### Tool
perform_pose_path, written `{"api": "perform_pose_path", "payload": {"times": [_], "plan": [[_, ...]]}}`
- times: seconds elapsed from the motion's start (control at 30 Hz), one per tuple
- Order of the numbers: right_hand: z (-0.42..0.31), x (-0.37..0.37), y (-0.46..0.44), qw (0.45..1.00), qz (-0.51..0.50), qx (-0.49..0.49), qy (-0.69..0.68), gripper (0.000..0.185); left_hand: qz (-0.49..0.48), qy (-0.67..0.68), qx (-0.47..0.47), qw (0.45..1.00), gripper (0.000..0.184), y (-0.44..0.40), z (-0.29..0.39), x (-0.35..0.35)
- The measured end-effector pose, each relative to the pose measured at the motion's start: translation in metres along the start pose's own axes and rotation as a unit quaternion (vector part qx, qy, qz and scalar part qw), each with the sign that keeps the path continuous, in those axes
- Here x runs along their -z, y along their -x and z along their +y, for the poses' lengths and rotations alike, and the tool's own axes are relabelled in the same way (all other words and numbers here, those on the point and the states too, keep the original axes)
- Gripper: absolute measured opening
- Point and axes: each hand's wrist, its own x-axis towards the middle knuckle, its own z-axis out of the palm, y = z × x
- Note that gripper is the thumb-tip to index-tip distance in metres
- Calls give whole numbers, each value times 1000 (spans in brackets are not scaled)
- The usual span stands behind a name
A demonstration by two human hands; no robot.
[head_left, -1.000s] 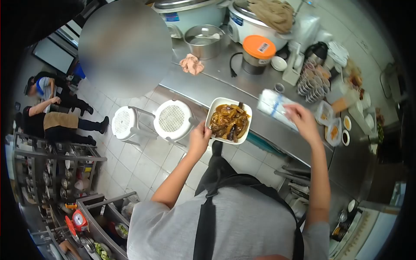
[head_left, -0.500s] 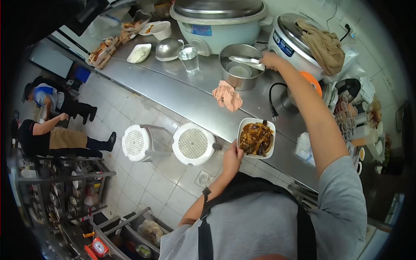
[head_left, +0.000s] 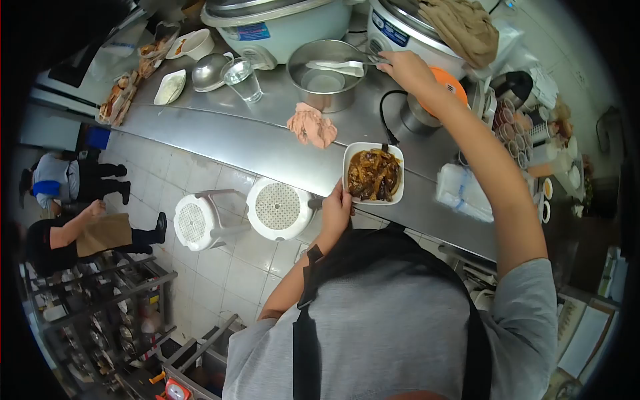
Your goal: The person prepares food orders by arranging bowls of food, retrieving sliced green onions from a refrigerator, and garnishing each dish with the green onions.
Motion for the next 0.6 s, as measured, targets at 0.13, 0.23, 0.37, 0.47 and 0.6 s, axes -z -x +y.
{"api": "perform_pose_path", "payload": {"times": [0.13, 0.23, 0.37, 0.47, 0.6], "plan": [[-9, 37, 63, 986, 44, -119, -112, 41, -5, 46, 1, 999, 42, -2, -10, -4], [-7, 49, 138, 964, 77, -141, -212, 39, -20, 84, 8, 996, 41, -6, -7, -7], [-15, 68, 223, 942, 0, -231, -243, 34, -40, 103, 16, 994, 41, -12, -8, -9], [-12, 65, 254, 919, -67, -292, -255, 31, -45, 108, 10, 993, 41, -14, -9, -13], [-13, 56, 251, 929, -81, -294, -209, 32, -58, 105, 17, 993, 41, -16, -13, -10]]}}
